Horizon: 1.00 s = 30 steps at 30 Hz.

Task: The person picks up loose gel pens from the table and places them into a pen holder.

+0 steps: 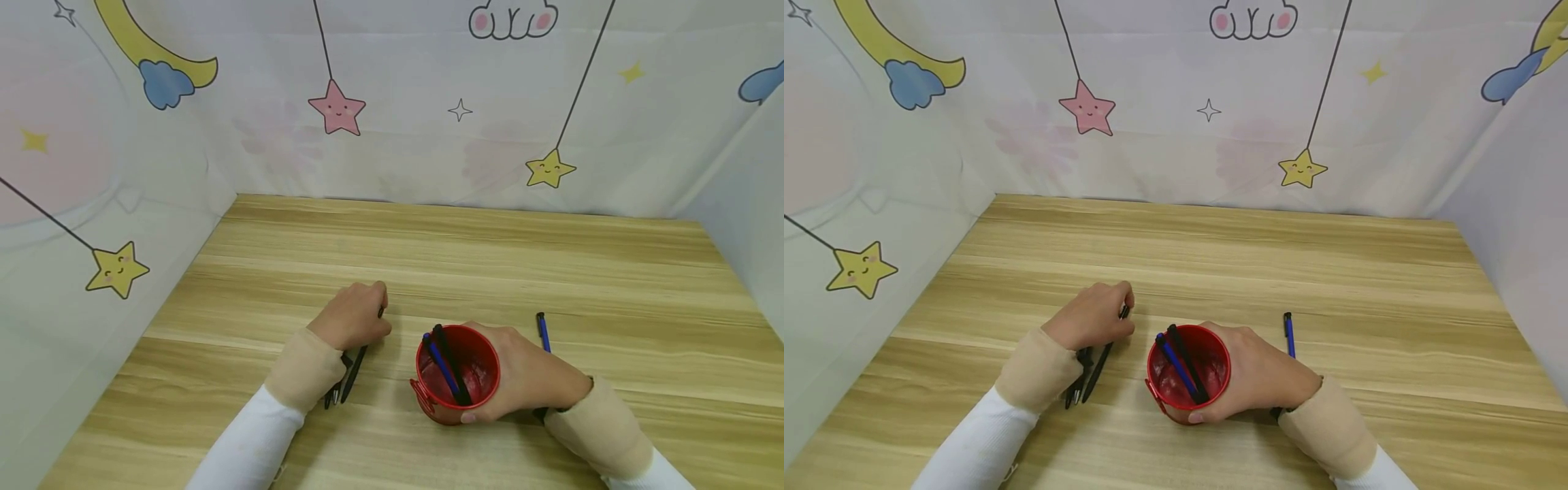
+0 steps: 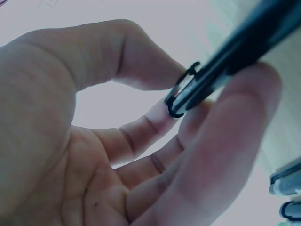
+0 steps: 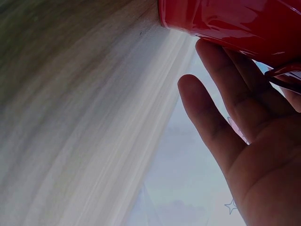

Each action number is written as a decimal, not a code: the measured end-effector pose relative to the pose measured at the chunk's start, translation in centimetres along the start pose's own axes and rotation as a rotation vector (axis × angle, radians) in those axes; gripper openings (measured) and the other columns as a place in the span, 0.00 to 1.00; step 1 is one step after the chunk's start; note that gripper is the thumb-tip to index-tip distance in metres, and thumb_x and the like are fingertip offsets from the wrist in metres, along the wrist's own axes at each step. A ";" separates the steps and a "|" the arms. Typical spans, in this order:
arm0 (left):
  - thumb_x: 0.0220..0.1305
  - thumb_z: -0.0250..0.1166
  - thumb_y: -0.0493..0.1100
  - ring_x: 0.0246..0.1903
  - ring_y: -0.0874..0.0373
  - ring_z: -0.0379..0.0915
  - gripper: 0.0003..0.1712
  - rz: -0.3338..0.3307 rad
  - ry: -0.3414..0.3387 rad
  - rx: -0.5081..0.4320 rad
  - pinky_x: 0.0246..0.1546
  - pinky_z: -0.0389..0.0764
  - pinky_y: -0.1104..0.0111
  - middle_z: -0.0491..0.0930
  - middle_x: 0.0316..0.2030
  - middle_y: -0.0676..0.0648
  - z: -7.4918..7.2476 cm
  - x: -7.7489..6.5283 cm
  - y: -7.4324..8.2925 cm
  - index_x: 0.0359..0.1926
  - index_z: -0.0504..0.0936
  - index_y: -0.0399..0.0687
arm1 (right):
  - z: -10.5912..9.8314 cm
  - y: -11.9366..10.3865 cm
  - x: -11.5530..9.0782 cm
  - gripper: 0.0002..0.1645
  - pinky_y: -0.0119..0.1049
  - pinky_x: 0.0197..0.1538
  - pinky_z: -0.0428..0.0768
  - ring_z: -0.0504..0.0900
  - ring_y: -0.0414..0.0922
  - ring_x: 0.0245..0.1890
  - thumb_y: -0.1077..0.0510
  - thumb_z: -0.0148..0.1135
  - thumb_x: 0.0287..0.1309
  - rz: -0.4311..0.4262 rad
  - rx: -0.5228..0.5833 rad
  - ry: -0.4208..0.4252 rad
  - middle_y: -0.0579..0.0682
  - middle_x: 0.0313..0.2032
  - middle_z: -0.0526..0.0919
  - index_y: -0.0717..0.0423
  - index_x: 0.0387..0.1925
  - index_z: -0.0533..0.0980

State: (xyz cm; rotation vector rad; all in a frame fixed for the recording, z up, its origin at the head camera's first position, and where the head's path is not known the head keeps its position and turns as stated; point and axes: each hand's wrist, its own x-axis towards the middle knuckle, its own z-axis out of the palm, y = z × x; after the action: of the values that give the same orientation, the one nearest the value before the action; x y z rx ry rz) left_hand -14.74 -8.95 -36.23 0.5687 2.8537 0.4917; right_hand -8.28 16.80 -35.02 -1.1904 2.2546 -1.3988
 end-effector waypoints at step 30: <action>0.44 0.60 0.38 0.14 0.60 0.63 0.16 0.104 0.236 -0.018 0.13 0.67 0.69 0.72 0.19 0.53 -0.6 0.1 0.1 0.39 0.75 0.44 | -0.1 0.0 0.0 0.49 0.49 0.44 0.80 0.75 0.45 0.48 0.52 0.79 0.30 0.006 0.007 -0.003 0.46 0.49 0.78 0.53 0.58 0.67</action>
State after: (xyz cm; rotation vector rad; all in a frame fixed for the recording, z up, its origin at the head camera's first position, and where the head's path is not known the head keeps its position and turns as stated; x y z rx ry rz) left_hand -14.92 -8.97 -35.60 0.7019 3.0489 0.6404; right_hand -8.33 16.80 -34.96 -1.1816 2.2473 -1.4011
